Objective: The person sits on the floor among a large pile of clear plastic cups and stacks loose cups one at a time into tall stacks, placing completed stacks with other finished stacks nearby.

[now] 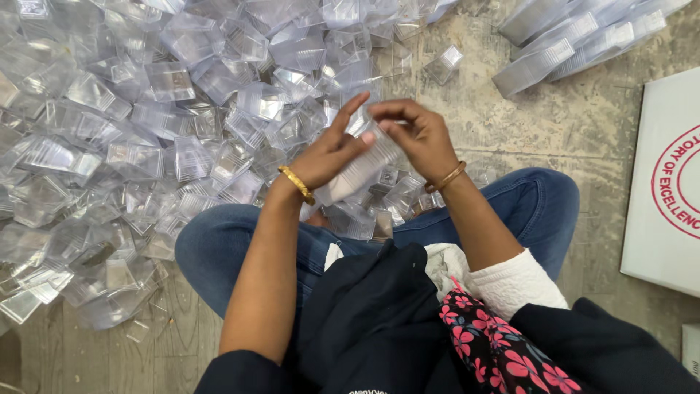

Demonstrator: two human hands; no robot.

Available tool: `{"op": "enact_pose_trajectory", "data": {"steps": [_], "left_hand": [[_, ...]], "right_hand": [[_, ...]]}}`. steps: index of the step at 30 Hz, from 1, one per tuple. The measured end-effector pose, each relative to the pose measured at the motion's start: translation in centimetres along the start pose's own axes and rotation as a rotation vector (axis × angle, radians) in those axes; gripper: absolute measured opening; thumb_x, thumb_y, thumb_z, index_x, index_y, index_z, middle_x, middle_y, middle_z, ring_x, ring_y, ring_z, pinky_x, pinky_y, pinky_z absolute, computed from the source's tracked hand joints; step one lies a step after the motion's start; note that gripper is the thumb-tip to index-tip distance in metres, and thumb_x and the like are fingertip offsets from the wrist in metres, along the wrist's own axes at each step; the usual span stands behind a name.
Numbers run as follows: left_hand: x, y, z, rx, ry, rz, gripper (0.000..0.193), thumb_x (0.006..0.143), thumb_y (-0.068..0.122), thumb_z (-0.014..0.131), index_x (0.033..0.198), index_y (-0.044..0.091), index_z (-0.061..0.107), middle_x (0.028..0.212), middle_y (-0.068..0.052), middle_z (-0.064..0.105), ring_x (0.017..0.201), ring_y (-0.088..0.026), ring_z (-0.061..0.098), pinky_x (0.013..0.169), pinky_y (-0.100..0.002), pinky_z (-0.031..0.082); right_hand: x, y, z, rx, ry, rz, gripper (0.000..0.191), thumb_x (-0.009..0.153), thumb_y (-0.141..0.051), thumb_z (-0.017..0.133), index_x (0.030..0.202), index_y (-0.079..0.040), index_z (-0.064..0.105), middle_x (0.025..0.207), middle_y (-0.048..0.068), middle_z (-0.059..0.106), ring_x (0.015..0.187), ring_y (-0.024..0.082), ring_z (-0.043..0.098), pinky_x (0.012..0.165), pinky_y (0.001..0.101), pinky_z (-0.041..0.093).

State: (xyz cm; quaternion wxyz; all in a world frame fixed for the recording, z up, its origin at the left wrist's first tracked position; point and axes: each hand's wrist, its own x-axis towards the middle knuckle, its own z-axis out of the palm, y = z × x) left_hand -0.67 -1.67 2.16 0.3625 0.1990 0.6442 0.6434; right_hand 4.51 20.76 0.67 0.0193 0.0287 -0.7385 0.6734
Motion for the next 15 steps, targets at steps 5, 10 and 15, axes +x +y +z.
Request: {"op": "enact_pose_trajectory", "data": {"steps": [5, 10, 15], "left_hand": [[-1.0, 2.4, -1.9, -0.246, 0.307, 0.057, 0.059, 0.101, 0.053, 0.057, 0.149, 0.019, 0.052, 0.134, -0.012, 0.059, 0.126, -0.024, 0.055, 0.109, -0.038, 0.044], [-1.1, 3.6, -2.2, -0.213, 0.439, 0.131, 0.058, 0.100, 0.058, 0.054, 0.143, 0.020, 0.055, 0.143, -0.008, 0.054, 0.135, -0.024, 0.048, 0.114, -0.039, 0.037], [-0.7, 3.3, -2.2, -0.197, 0.449, 0.128, 0.058, 0.100, 0.059, 0.054, 0.143, 0.020, 0.055, 0.144, -0.008, 0.054, 0.138, -0.024, 0.046, 0.117, -0.039, 0.034]], "right_hand": [[-1.1, 2.3, 2.5, -0.425, -0.006, 0.391, 0.025, 0.093, -0.029, 0.074, 0.107, -0.009, 0.075, 0.106, 0.007, 0.076, 0.098, 0.017, 0.072, 0.089, 0.0324, 0.056], [-3.7, 3.2, 4.7, -0.654, -0.168, 0.200, 0.034, 0.079, -0.025, 0.083, 0.105, -0.009, 0.069, 0.095, 0.007, 0.076, 0.099, 0.029, 0.069, 0.096, 0.0409, 0.048], [-4.6, 1.7, 4.0, -0.701, -0.064, -0.166, 0.022, 0.069, -0.012, 0.086, 0.081, -0.006, 0.069, 0.131, 0.023, 0.059, 0.119, 0.039, 0.055, 0.094, 0.0415, 0.047]]}}
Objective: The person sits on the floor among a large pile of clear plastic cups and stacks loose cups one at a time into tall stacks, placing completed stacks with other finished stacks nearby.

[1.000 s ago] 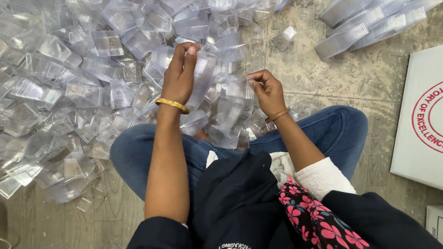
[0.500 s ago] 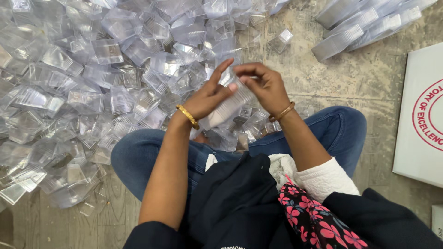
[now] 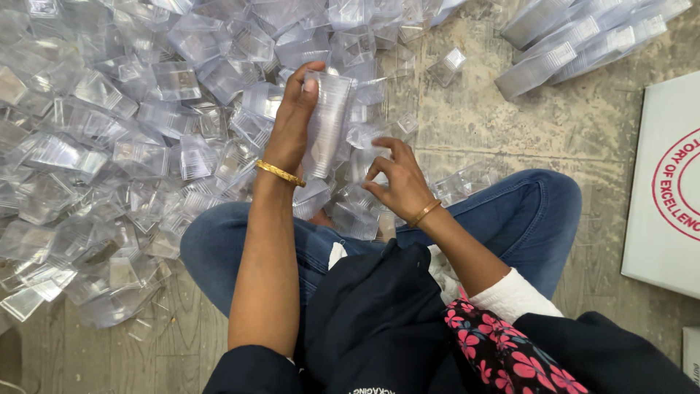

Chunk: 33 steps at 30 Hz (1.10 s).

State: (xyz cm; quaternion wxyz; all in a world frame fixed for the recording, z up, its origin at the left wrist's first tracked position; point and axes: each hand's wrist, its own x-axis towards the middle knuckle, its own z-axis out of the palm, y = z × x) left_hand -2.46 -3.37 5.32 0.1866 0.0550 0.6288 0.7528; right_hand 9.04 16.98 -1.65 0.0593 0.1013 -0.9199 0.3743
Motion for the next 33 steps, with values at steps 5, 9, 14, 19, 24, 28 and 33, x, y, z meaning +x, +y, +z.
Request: {"op": "enact_pose_trajectory", "data": {"steps": [5, 9, 14, 19, 24, 28, 33], "left_hand": [[0.3, -0.5, -0.2, 0.017, -0.010, 0.004, 0.055, 0.102, 0.057, 0.053, 0.143, 0.020, 0.055, 0.140, -0.008, 0.056, 0.130, -0.024, 0.051, 0.113, -0.038, 0.039], [0.6, -0.9, -0.3, 0.025, 0.010, 0.000, 0.054, 0.103, 0.055, 0.052, 0.143, 0.020, 0.055, 0.140, -0.008, 0.056, 0.132, -0.023, 0.051, 0.113, -0.038, 0.039], [0.8, -1.5, -0.6, 0.139, 0.028, -0.014, 0.053, 0.104, 0.053, 0.051, 0.145, 0.019, 0.055, 0.148, -0.004, 0.052, 0.138, -0.018, 0.043, 0.114, -0.036, 0.033], [0.7, -1.9, -1.0, 0.277, 0.031, 0.007, 0.053, 0.103, 0.052, 0.055, 0.145, 0.018, 0.055, 0.112, -0.004, 0.059, 0.100, -0.015, 0.051, 0.095, -0.032, 0.045], [0.4, -1.9, -1.4, 0.345, 0.004, 0.031, 0.053, 0.104, 0.051, 0.055, 0.145, 0.017, 0.054, 0.098, 0.000, 0.058, 0.087, -0.010, 0.050, 0.085, -0.028, 0.047], [0.1, -1.6, -1.6, 0.400, -0.042, -0.017, 0.054, 0.103, 0.050, 0.057, 0.145, 0.016, 0.056, 0.097, -0.004, 0.058, 0.087, -0.013, 0.049, 0.083, -0.029, 0.046], [-0.7, -1.4, -1.3, 0.526, -0.246, -0.204, 0.058, 0.095, 0.053, 0.059, 0.143, 0.020, 0.057, 0.122, -0.008, 0.070, 0.102, -0.018, 0.062, 0.092, -0.035, 0.050]], "right_hand": [[-0.5, -0.3, -0.1, -0.053, -0.117, 0.028, 0.064, 0.070, -0.011, 0.087, 0.125, -0.001, 0.055, 0.135, 0.020, 0.056, 0.125, 0.040, 0.054, 0.106, 0.0456, 0.045], [-0.6, 0.8, -0.2, -0.044, -0.171, 0.158, 0.081, 0.073, -0.013, 0.087, 0.143, -0.004, 0.047, 0.129, 0.021, 0.056, 0.119, 0.041, 0.058, 0.101, 0.0446, 0.050], [-0.7, 2.8, -1.7, 0.071, -0.264, 0.294, 0.073, 0.071, -0.018, 0.089, 0.133, -0.008, 0.053, 0.130, 0.016, 0.061, 0.117, 0.033, 0.064, 0.098, 0.0412, 0.054], [-1.2, 4.1, -3.3, 0.299, -0.229, 0.305, 0.072, 0.075, -0.016, 0.090, 0.134, -0.009, 0.051, 0.135, 0.008, 0.059, 0.128, 0.024, 0.059, 0.109, 0.0384, 0.051], [-2.4, 5.0, -5.0, 0.742, -0.138, 0.259, 0.070, 0.079, 0.004, 0.083, 0.138, -0.008, 0.047, 0.138, 0.006, 0.051, 0.137, 0.020, 0.049, 0.118, 0.0409, 0.048], [-2.7, 5.3, -6.2, 0.903, -0.085, 0.255, 0.070, 0.080, 0.009, 0.080, 0.138, -0.007, 0.045, 0.138, 0.007, 0.051, 0.138, 0.020, 0.050, 0.119, 0.0398, 0.048], [-2.6, 5.3, -7.7, 0.986, 0.010, 0.185, 0.070, 0.082, 0.008, 0.081, 0.139, -0.006, 0.043, 0.141, 0.008, 0.051, 0.138, 0.020, 0.051, 0.122, 0.0393, 0.047]]}}
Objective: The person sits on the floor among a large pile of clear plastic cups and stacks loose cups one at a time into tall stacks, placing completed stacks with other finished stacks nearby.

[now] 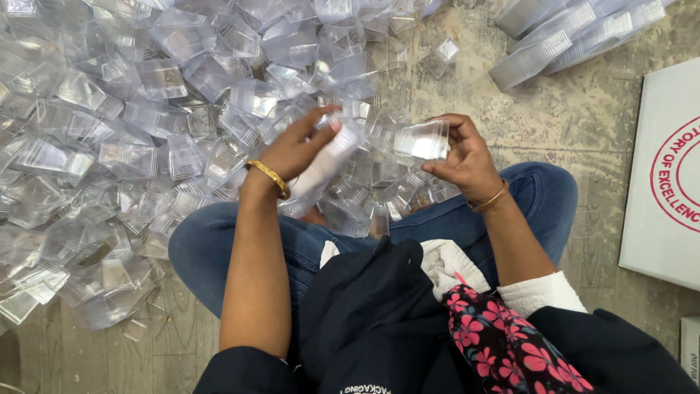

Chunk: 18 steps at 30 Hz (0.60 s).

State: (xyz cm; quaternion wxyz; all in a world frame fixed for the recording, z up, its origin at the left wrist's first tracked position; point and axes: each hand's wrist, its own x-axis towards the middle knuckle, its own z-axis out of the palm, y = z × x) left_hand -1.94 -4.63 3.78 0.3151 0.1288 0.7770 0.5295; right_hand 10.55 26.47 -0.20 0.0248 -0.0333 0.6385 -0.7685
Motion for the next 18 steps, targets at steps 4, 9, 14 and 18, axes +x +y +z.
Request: {"op": "enact_pose_trajectory", "data": {"steps": [4, 9, 14, 18], "left_hand": [[0.0, 0.0, 0.4, 0.098, -0.166, -0.069, 0.062, 0.092, 0.058, 0.058, 0.144, 0.025, 0.058, 0.126, -0.010, 0.071, 0.106, -0.022, 0.066, 0.096, -0.038, 0.050], [0.0, 0.0, 0.3, 0.111, -0.164, -0.027, 0.062, 0.093, 0.060, 0.056, 0.144, 0.024, 0.057, 0.134, -0.007, 0.068, 0.107, -0.022, 0.064, 0.097, -0.038, 0.050], [-0.4, 0.4, -0.1, 0.065, -0.108, -0.014, 0.063, 0.093, 0.059, 0.057, 0.144, 0.022, 0.057, 0.136, -0.007, 0.066, 0.108, -0.022, 0.066, 0.096, -0.039, 0.052], [-0.6, 1.0, -0.3, -0.002, -0.200, -0.071, 0.063, 0.093, 0.059, 0.054, 0.148, 0.027, 0.054, 0.128, -0.013, 0.071, 0.116, -0.025, 0.068, 0.098, -0.041, 0.053]], "right_hand": [[-0.1, -0.8, -0.4, -0.013, 0.026, 0.026, 0.071, 0.081, 0.005, 0.081, 0.141, -0.006, 0.044, 0.140, 0.008, 0.053, 0.136, 0.019, 0.052, 0.119, 0.0377, 0.048], [-0.3, -0.6, -0.4, 0.011, 0.020, 0.025, 0.073, 0.081, 0.006, 0.081, 0.142, -0.007, 0.044, 0.140, 0.007, 0.051, 0.133, 0.017, 0.051, 0.117, 0.0356, 0.048], [-0.4, -0.5, -0.3, 0.015, 0.035, -0.010, 0.071, 0.082, 0.006, 0.081, 0.141, -0.008, 0.044, 0.140, 0.006, 0.050, 0.134, 0.016, 0.051, 0.119, 0.0354, 0.048], [-0.3, -1.3, -0.3, 0.041, 0.040, -0.001, 0.071, 0.081, 0.005, 0.082, 0.140, -0.008, 0.045, 0.140, 0.006, 0.051, 0.134, 0.016, 0.051, 0.118, 0.0341, 0.048]]}}
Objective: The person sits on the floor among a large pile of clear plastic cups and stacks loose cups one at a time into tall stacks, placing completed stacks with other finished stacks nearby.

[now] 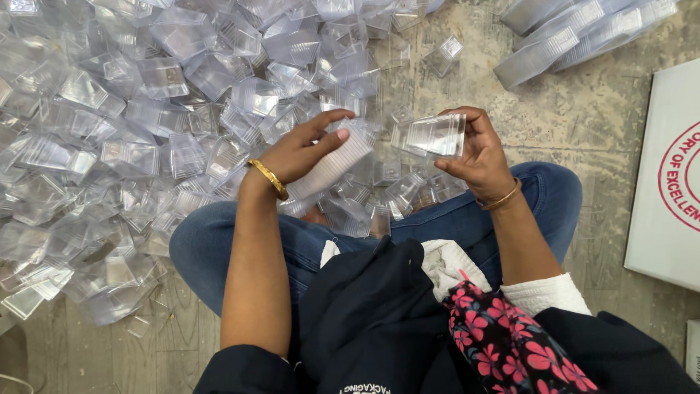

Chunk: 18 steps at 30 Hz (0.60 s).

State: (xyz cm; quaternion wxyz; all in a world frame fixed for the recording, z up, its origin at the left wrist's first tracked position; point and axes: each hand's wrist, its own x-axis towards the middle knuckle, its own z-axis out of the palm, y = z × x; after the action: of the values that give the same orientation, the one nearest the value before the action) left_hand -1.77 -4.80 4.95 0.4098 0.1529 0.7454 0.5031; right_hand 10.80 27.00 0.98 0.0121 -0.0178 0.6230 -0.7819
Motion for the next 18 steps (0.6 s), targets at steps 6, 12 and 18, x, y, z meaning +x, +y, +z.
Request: {"op": "enact_pose_trajectory", "data": {"steps": [6, 12, 18], "left_hand": [[1.5, 0.1, 3.3, -0.122, -0.279, 0.232, 0.069, 0.100, 0.064, 0.047, 0.157, 0.029, 0.038, 0.162, -0.014, 0.042, 0.148, -0.032, 0.040, 0.116, -0.048, 0.036], [2.5, 0.0, 4.4, -0.313, -0.263, 0.136, 0.079, 0.093, 0.070, 0.042, 0.161, 0.031, 0.033, 0.167, -0.012, 0.032, 0.147, -0.038, 0.038, 0.113, -0.050, 0.042], [3.3, -1.0, 4.7, -0.841, -0.138, -0.093, 0.075, 0.091, 0.063, 0.048, 0.156, 0.027, 0.035, 0.150, -0.016, 0.053, 0.130, -0.037, 0.059, 0.097, -0.050, 0.058]], "right_hand": [[0.9, -0.5, 2.5, -0.321, -0.288, 0.080, 0.096, 0.081, -0.024, 0.085, 0.164, -0.007, 0.039, 0.167, 0.016, 0.037, 0.160, 0.030, 0.035, 0.133, 0.0448, 0.033], [2.2, -1.2, 3.2, -0.285, -0.264, -0.043, 0.121, 0.088, -0.067, 0.073, 0.168, -0.014, 0.000, 0.178, 0.011, -0.007, 0.166, 0.029, -0.004, 0.132, 0.0466, 0.020], [1.3, -2.3, 3.3, -0.340, 0.013, -0.096, 0.076, 0.106, -0.011, 0.065, 0.170, -0.012, 0.024, 0.175, 0.015, 0.033, 0.166, 0.030, 0.028, 0.134, 0.0450, 0.033]]}}
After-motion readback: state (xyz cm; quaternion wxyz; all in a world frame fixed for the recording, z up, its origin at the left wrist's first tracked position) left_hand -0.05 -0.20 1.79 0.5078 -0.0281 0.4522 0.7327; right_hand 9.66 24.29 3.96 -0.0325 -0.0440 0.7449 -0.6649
